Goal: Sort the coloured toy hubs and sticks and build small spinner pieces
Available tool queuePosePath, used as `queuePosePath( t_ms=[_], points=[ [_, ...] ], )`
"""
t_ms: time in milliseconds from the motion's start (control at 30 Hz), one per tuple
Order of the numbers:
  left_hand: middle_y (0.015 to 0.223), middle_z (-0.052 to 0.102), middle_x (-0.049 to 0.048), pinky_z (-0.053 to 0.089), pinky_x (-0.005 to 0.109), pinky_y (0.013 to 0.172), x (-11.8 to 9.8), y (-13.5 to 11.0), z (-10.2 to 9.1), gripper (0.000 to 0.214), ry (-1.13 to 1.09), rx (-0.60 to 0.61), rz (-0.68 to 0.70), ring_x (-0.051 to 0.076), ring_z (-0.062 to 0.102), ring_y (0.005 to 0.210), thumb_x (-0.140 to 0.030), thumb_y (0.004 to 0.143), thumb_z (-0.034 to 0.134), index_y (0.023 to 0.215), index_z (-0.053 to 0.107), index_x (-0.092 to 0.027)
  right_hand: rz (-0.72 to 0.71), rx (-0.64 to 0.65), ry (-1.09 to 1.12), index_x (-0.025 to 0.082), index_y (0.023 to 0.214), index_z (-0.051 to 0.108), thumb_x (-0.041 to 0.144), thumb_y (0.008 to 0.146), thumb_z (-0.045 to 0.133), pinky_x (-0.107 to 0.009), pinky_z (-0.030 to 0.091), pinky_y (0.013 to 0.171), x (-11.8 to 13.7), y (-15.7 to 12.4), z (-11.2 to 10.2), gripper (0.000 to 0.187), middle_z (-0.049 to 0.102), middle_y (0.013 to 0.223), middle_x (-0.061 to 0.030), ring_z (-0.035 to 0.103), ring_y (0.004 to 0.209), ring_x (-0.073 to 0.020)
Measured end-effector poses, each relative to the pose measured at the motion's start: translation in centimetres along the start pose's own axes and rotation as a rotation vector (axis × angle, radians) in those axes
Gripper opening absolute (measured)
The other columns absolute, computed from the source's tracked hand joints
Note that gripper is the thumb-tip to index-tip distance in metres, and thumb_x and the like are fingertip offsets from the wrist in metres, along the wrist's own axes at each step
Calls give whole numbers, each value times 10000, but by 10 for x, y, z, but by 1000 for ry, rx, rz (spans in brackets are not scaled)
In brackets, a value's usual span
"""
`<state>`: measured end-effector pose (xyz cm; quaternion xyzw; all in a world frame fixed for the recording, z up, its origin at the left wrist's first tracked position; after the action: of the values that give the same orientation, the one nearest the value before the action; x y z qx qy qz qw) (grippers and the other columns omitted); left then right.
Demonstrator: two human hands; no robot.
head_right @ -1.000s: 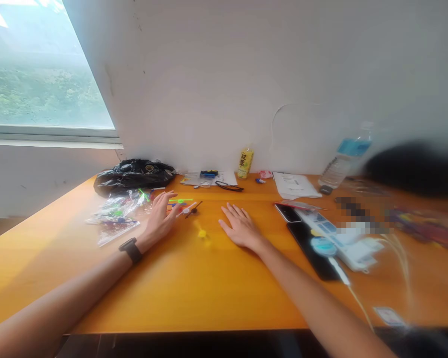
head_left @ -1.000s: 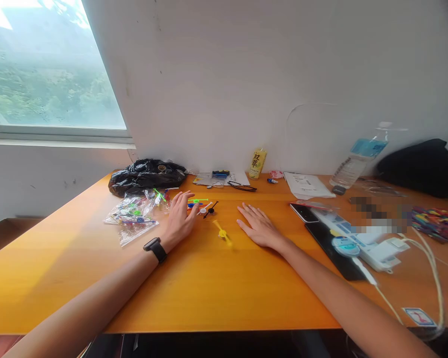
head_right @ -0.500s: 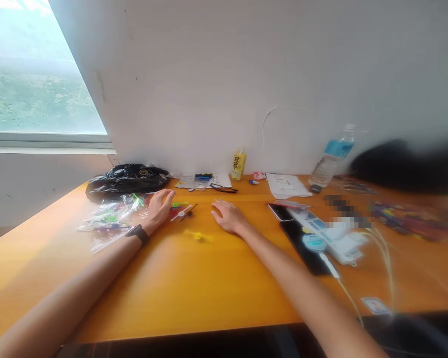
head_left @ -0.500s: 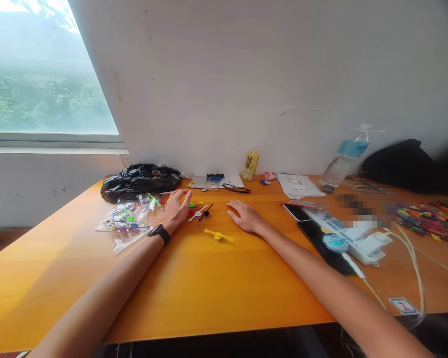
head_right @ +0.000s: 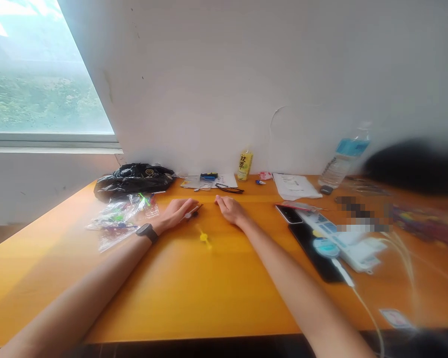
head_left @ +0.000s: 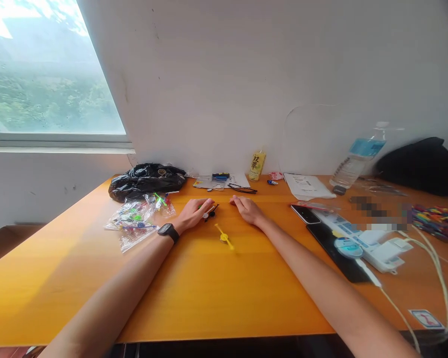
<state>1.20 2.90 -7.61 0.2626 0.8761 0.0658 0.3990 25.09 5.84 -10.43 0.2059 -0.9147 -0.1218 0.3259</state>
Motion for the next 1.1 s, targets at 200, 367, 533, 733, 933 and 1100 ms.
queuePosePath(
  t_ms=[200, 367, 533, 733, 933, 1100],
  points=[
    [873, 733, 31, 500, 304, 801, -29, -8, 15, 664, -13, 120, 92, 222, 654, 848, -652, 1073, 269, 1047, 754, -199, -103, 32, -43, 219, 1025, 721, 487, 1120, 307, -372, 467, 1026, 14, -2, 2, 503, 765, 1105, -105, 679, 1110, -257],
    [1063, 757, 66, 487, 340, 899, -57, -17, 32, 571, 82, 228, 242, 259, 682, 987, -711, 1005, 474, 1208, 726, -240, -158, 32, -72, 220, 1002, 697, 464, 1129, 298, -372, 478, 999, 21, -5, 0, 485, 742, 1057, -102, 664, 1063, -247],
    [1233, 734, 96, 465, 417, 1005, -84, -33, 56, 569, 206, 244, 421, 314, 666, 1172, -689, 878, 718, 1254, 711, -262, -146, 27, -43, 224, 994, 691, 464, 1126, 304, -378, 473, 1021, 17, -4, 0, 474, 740, 1057, -99, 664, 1074, -247],
    [1171, 767, 70, 508, 371, 921, -86, -35, 67, 351, 262, 190, 458, 258, 717, 1091, -499, 1062, 547, 1286, 703, -278, -47, 3, 143, 215, 1034, 706, 546, 1105, 295, -400, 494, 1059, 3, 1, 3, 533, 759, 1121, -104, 690, 1112, -248],
    [1226, 761, 78, 519, 365, 921, -79, -30, 61, 449, 232, 199, 410, 271, 724, 1094, -519, 1096, 443, 1490, 588, -362, 141, 14, 432, 200, 990, 764, 734, 1036, 306, -396, 520, 1086, -10, 7, 3, 705, 791, 1134, -109, 727, 1131, -252],
    [1207, 754, 110, 491, 418, 1004, -82, -29, 52, 493, 240, 105, 413, 300, 694, 1104, -553, 1070, 481, 1470, 599, -291, 185, -2, 510, 197, 920, 787, 801, 994, 329, -411, 511, 1092, -13, 7, -2, 761, 798, 1083, -110, 731, 1097, -262]
  ],
)
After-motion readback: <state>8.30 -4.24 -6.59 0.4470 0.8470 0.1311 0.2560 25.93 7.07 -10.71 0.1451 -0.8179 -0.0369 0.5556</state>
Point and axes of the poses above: each hand's wrist, its own y-axis towards the middle knuckle, its own z-axis out of the palm, x = y × z, the point moved 5 cm from there along y, towards the middle knuckle
